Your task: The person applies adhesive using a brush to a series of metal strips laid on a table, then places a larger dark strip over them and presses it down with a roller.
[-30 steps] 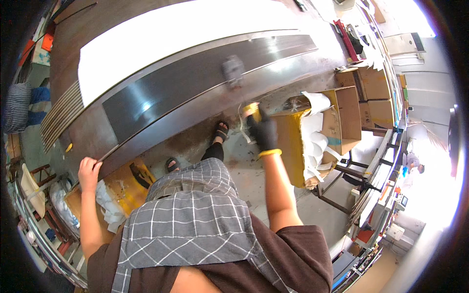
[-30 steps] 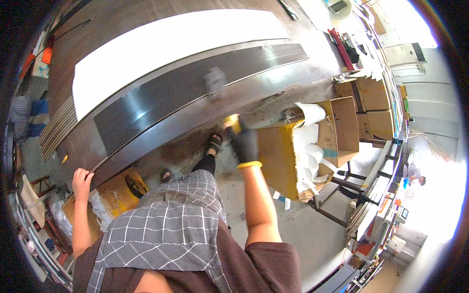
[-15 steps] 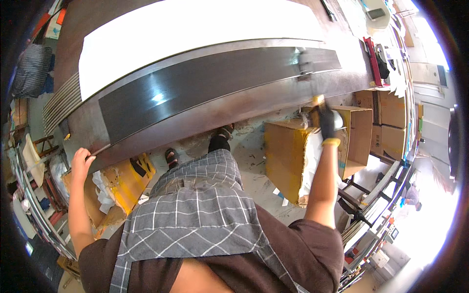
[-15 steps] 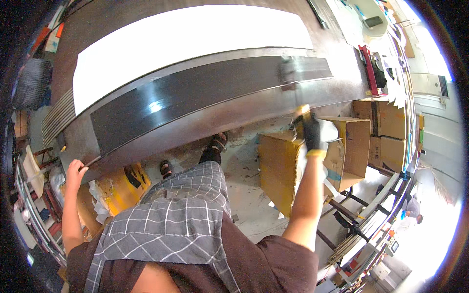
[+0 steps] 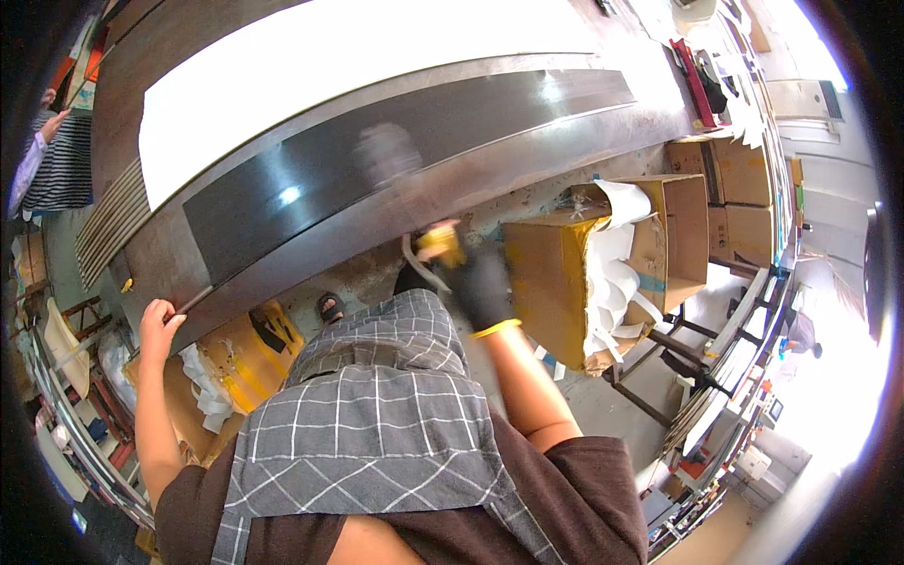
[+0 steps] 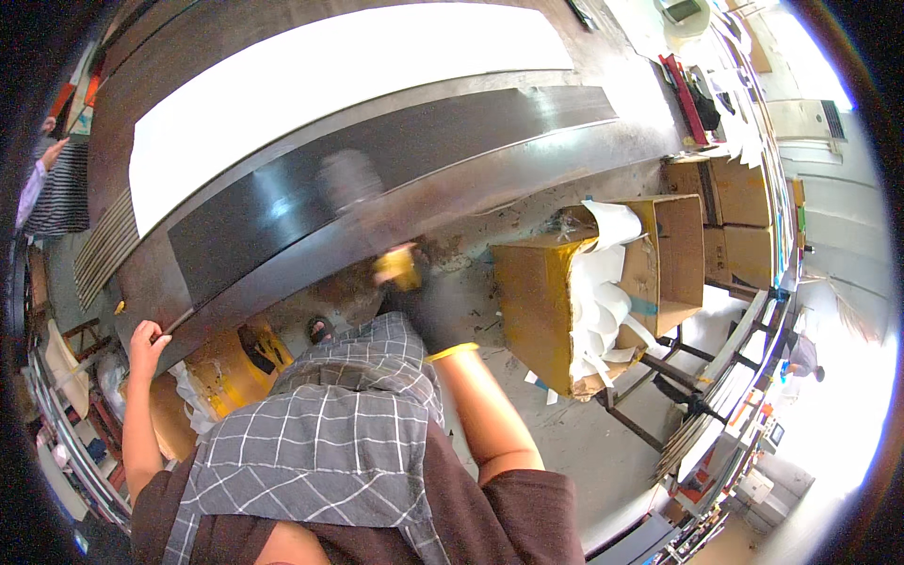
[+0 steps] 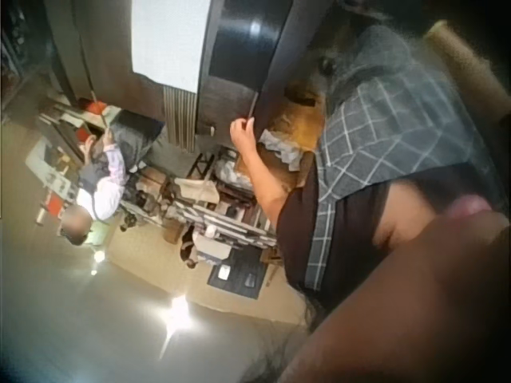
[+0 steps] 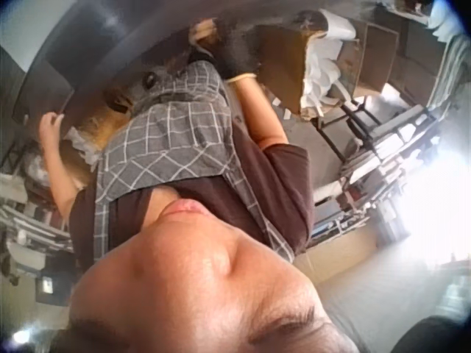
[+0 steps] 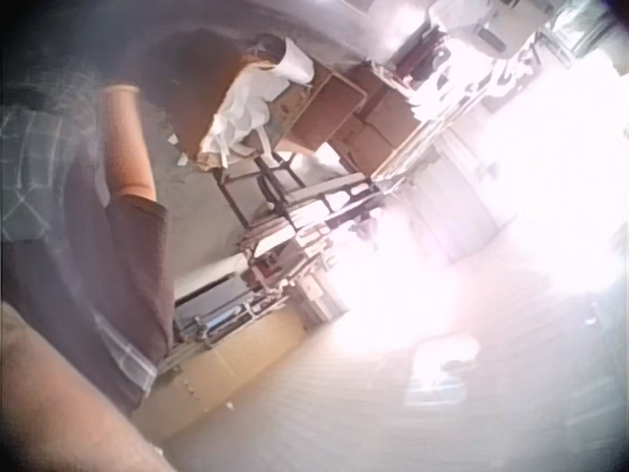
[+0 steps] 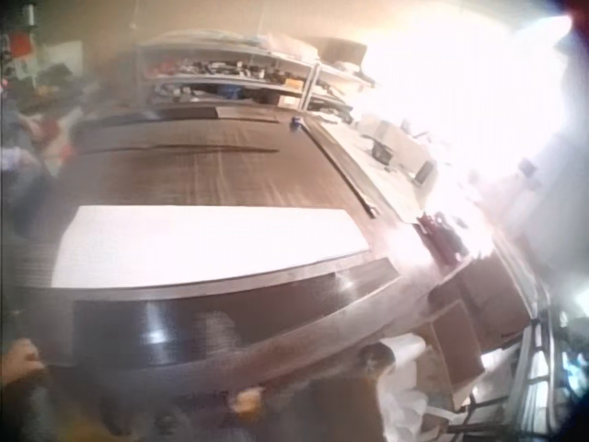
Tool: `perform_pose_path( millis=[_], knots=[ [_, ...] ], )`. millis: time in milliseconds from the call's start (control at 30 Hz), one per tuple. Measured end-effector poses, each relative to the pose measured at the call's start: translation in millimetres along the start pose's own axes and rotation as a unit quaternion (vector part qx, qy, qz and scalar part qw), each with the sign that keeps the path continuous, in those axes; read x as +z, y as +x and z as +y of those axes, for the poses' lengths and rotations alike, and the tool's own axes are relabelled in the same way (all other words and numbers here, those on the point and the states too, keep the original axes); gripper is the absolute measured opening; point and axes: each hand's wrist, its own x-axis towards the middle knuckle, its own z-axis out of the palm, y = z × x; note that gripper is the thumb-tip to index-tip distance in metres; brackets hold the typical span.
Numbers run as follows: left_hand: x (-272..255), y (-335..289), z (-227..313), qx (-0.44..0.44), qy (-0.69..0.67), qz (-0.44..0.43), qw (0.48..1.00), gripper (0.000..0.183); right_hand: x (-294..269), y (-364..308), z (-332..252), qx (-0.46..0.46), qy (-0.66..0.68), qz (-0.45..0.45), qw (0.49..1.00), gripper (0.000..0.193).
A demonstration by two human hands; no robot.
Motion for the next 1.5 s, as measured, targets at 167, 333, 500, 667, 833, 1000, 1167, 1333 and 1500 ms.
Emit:
perform_pose_path(
  millis=[167,333,500,667,833,1000,1167,1333,1500],
  knots=[
    [-8.4,19.6,2.5,-0.037,-0.001,-0.035,0.999,0.027,-247.2,142.5,202.6,0.096,-0.135,0.251,0.954,0.029],
    [-9.6,18.6,3.1,-0.043,0.008,-0.052,0.998,0.028,-334.3,192.4,189.6,0.239,0.325,0.266,0.875,0.032],
    [-7.1,9.9,4.4,-0.028,-0.001,-0.022,0.999,0.030,-129.5,81.2,169.7,-0.067,-0.040,0.122,0.989,0.034],
    [-4.3,25.2,1.7,-0.005,-0.054,-0.027,0.998,0.030,79.5,-19.6,-100.3,-0.103,-0.080,-0.233,0.964,0.049],
    [-5.7,28.6,8.4,0.014,-0.048,-0.027,0.998,0.030,93.5,-23.5,-111.1,-0.161,-0.033,-0.179,0.970,0.042],
    [-5.7,10.3,-7.7,-0.032,-0.028,-0.038,0.998,0.032,-73.6,37.6,29.4,0.197,-0.071,0.081,0.975,0.059],
    [-5.7,40.5,-5.5,-0.062,-0.029,-0.068,0.995,0.033,-316.6,174.2,240.6,0.128,-0.044,0.331,0.934,0.033],
    [-8.6,18.9,-3.3,-0.064,-0.029,-0.053,0.996,0.035,-312.2,167.1,178.7,0.154,0.192,0.186,0.951,0.033],
    [-7.3,16.2,-5.8,-0.056,-0.048,-0.053,0.996,0.036,-61.7,24.5,23.8,0.043,-0.064,-0.020,0.997,0.046]
  ],
)
